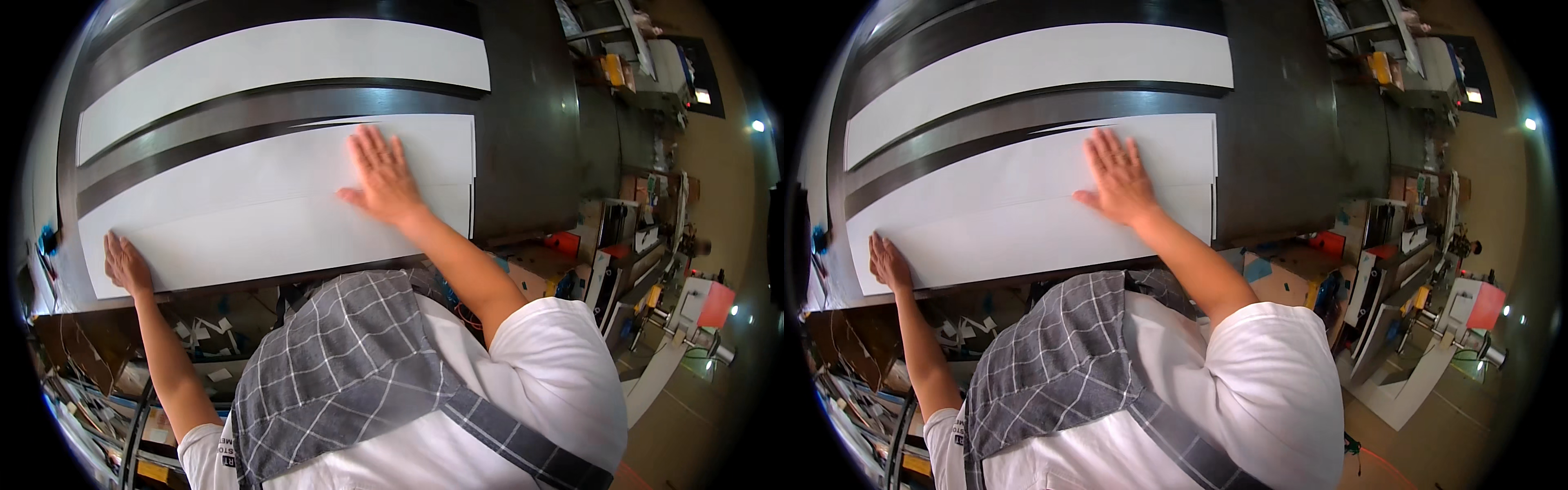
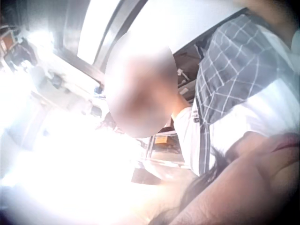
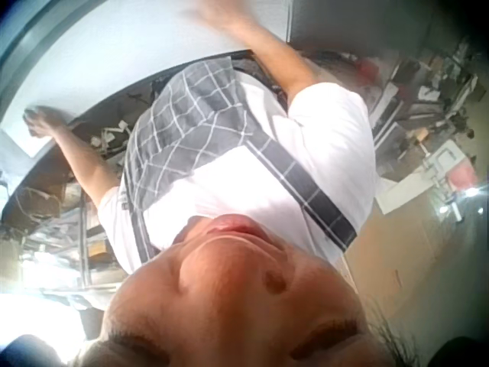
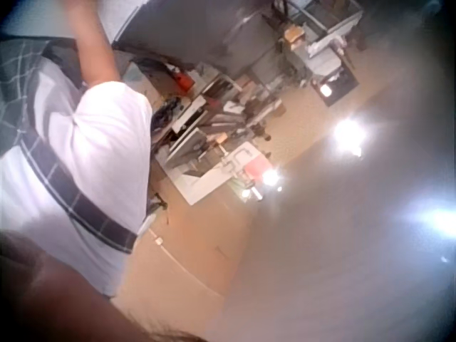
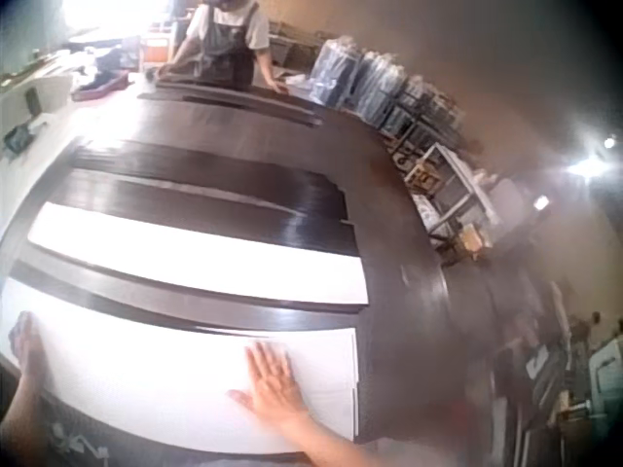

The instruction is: The person aligns and stacks white rectangular panels on a large metal workbench. They move the panels to a machine, place them on a heated surface, and then return them to the workbench to continue stacking and arranging them in a pile.

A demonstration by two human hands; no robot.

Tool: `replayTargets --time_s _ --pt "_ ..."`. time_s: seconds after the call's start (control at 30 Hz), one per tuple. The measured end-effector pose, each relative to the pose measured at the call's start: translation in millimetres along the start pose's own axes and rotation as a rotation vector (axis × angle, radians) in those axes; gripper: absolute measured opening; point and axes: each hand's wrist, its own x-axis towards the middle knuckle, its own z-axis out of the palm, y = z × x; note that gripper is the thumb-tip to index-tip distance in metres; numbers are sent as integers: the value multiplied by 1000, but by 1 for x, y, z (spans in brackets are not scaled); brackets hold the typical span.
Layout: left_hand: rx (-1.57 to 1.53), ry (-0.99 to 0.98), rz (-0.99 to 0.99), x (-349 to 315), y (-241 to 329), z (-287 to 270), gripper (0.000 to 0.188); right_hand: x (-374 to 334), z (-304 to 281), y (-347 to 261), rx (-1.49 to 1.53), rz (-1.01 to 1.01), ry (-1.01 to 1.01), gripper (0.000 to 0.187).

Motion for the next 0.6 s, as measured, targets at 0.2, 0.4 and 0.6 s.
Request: replayTargets --time_s 0.2,0.4,0.6 --pt "-28 52 78 0 -28 19 47 -50 -34 137 -195 462 124 82" --pt "48 -39 -43 -15 11 -9 49 -47 -61 189 321 835 556 58" --pt "-120 192 287 -2 83 -13 45 30 -88 188 1200 946 601 51"
